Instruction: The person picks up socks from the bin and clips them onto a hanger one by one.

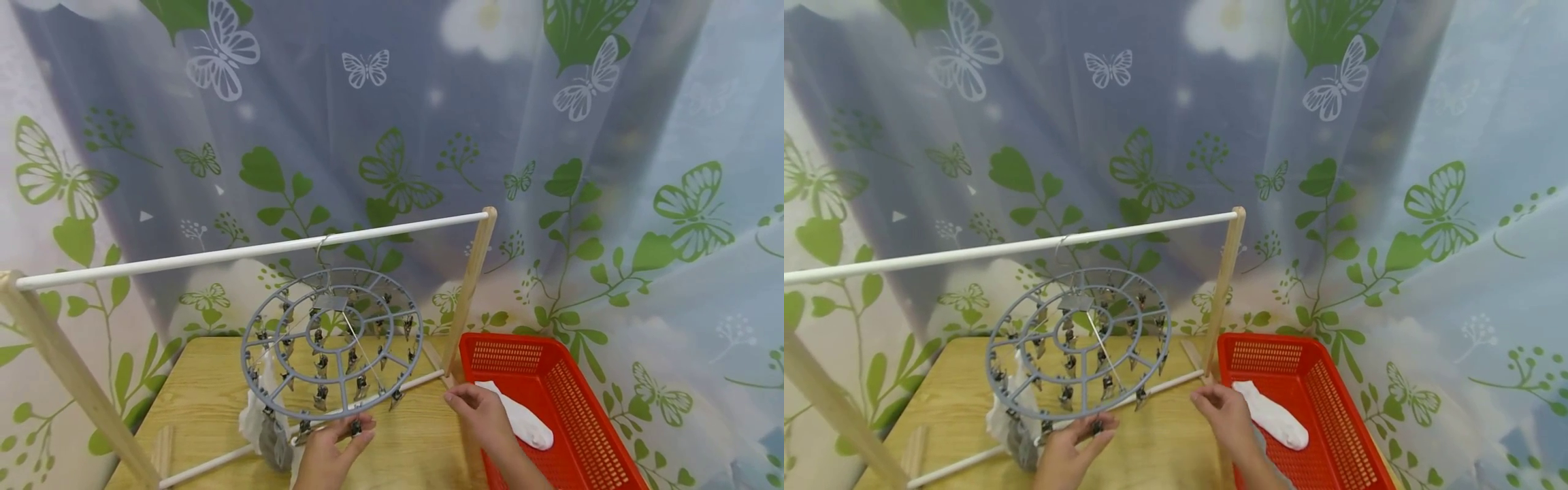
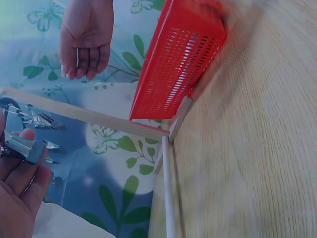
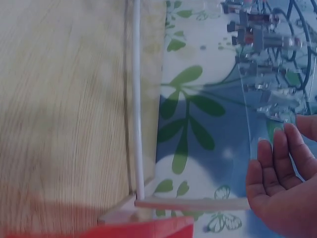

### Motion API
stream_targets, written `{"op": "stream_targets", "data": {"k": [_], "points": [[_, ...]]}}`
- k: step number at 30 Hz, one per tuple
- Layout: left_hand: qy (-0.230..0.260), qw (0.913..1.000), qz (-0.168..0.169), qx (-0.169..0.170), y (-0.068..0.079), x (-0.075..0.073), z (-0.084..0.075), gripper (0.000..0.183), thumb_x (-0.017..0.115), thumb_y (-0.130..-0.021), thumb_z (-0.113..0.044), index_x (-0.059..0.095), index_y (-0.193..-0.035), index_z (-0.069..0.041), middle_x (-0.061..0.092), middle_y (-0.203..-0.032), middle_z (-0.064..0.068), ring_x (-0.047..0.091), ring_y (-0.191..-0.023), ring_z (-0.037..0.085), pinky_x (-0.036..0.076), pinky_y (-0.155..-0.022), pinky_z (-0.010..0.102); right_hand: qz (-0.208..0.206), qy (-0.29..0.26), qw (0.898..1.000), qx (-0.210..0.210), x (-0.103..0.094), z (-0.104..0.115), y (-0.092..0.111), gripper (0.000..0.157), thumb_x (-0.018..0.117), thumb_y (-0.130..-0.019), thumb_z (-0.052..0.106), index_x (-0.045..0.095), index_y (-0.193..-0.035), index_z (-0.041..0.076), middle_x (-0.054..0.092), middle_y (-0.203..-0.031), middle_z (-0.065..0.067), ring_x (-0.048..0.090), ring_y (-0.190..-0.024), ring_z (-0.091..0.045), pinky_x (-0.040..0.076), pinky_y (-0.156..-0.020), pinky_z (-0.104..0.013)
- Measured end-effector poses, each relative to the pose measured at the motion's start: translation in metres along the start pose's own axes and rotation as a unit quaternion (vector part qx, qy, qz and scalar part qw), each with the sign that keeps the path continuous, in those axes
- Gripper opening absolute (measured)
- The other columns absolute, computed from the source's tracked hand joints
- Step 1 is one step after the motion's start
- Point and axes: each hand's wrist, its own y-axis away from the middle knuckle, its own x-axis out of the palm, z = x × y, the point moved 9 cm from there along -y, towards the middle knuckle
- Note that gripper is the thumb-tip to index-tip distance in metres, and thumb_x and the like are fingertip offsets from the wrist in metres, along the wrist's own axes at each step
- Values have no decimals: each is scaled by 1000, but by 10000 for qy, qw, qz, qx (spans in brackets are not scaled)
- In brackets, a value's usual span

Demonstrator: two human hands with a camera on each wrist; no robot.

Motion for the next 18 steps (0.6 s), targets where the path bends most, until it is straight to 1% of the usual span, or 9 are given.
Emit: {"op": "stream_targets", "data": {"k": [4,6,10,14,15,18], "points": [[36,10000,-50,-20,1,-3,2,23,68,-93,-24,72,-105,-5,74,-95,3,68,-92,11,57,-80,29,-187,325,9993,11,-11,-6,-9,15,70,-90,15,73,-95,2,69,-86,-6,56,-74,-13,47,-60,-24],[63,10000,-37,-35,2,-4,3,25,68,-93,-25,72,-106,-4,74,-97,5,69,-93,13,57,-81,29,-267,430,9987,89,-15,-10,-14,14,70,-90,15,74,-95,2,69,-87,-7,54,-75,-14,45,-59,-24],[103,9999,24,-136,2,-5,7,27,67,-93,-26,72,-108,-5,74,-98,6,70,-94,16,57,-81,26,-338,351,9985,266,-18,-20,-21,12,70,-90,13,74,-94,2,69,-89,-10,54,-77,-15,45,-60,-24],[188,9995,72,-258,3,-6,12,24,67,-93,-23,72,-109,-6,73,-98,5,70,-93,15,57,-78,24,-334,213,9984,398,-19,-27,-25,14,70,-90,13,73,-96,1,69,-90,-10,55,-78,-14,47,-62,-24],[216,9994,81,-276,3,-6,13,24,66,-93,-23,72,-109,-6,73,-98,5,69,-92,15,57,-78,24,-341,183,9984,404,-19,-29,-26,14,70,-90,13,73,-97,1,69,-91,-10,56,-79,-14,47,-63,-24],[270,9992,77,-282,4,-7,14,24,67,-93,-23,72,-110,-6,73,-99,5,69,-92,14,57,-77,24,-406,334,9981,318,-26,-29,-30,16,70,-90,14,73,-98,0,70,-92,-7,58,-81,-13,48,-65,-24]]}}
